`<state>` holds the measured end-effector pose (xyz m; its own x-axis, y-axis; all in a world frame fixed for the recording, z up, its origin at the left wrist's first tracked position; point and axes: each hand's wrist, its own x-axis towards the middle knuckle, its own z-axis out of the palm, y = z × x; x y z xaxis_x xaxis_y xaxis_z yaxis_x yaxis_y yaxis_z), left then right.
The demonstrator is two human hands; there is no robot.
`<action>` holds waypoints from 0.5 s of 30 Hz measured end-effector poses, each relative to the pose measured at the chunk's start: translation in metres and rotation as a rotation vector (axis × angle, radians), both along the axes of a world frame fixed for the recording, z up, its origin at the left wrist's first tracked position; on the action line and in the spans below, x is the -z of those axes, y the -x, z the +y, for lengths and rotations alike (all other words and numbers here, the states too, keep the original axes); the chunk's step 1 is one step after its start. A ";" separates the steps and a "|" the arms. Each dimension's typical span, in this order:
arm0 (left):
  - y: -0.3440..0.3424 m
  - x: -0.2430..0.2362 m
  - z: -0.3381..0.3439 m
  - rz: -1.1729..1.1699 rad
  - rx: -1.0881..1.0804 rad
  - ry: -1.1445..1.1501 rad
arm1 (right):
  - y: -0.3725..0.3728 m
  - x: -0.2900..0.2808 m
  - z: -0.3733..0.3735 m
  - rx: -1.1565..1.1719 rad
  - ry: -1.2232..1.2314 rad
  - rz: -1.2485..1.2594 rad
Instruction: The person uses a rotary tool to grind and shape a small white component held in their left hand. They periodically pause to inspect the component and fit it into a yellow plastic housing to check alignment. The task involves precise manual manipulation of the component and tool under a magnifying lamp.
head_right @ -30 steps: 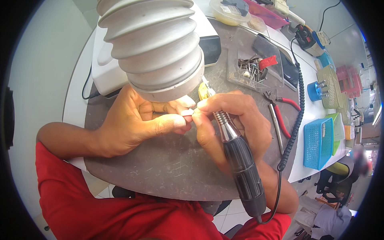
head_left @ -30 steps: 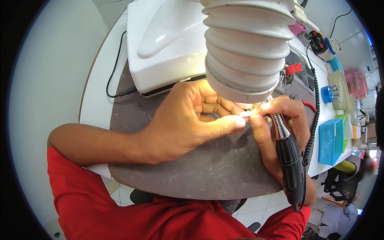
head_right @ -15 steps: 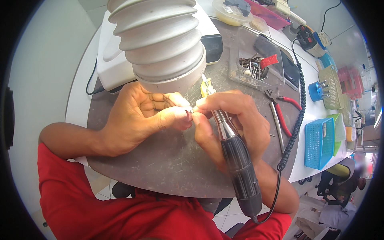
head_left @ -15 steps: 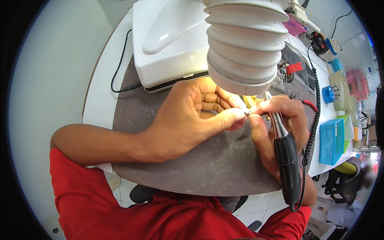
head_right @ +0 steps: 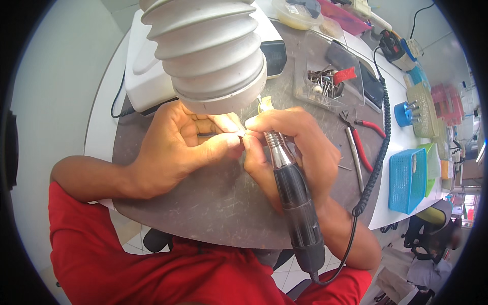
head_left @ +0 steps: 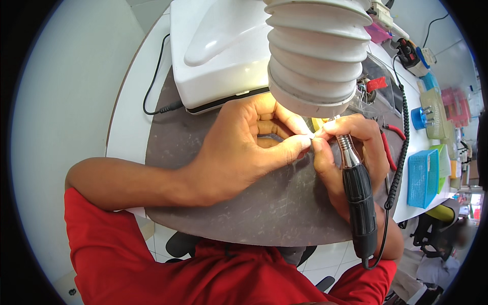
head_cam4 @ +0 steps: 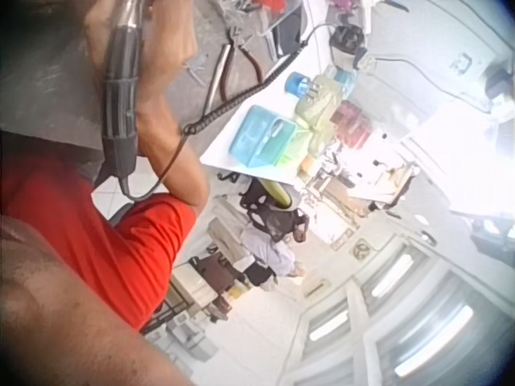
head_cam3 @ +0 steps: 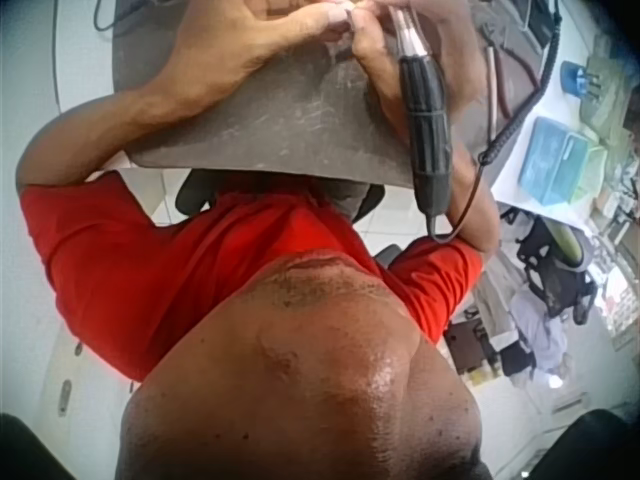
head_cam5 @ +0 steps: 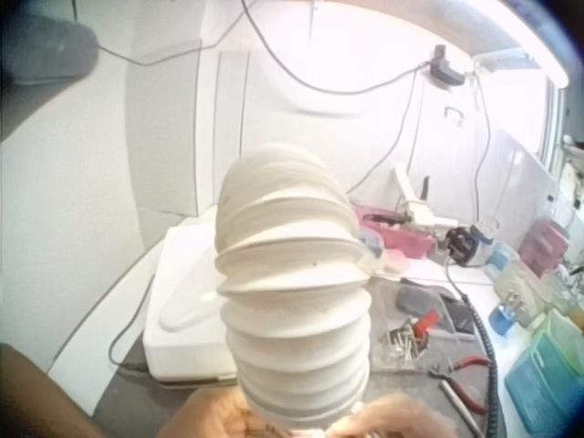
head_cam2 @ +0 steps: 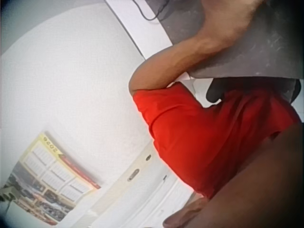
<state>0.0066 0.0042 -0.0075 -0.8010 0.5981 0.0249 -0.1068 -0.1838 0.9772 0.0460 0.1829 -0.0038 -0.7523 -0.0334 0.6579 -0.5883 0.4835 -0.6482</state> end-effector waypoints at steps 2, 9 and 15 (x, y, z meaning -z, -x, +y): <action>0.000 -0.001 -0.001 0.015 0.009 0.008 | -0.001 0.000 -0.001 0.009 -0.007 -0.004; -0.005 -0.007 -0.001 0.035 -0.080 0.071 | -0.009 -0.010 -0.009 0.088 -0.013 -0.036; 0.002 -0.006 0.001 -0.052 -0.098 -0.028 | -0.011 -0.002 0.001 0.147 -0.140 -0.155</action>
<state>0.0044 0.0055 -0.0018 -0.8562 0.5166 -0.0031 -0.1377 -0.2225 0.9652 0.0572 0.1842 -0.0014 -0.8476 0.0015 0.5307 -0.4034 0.6478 -0.6462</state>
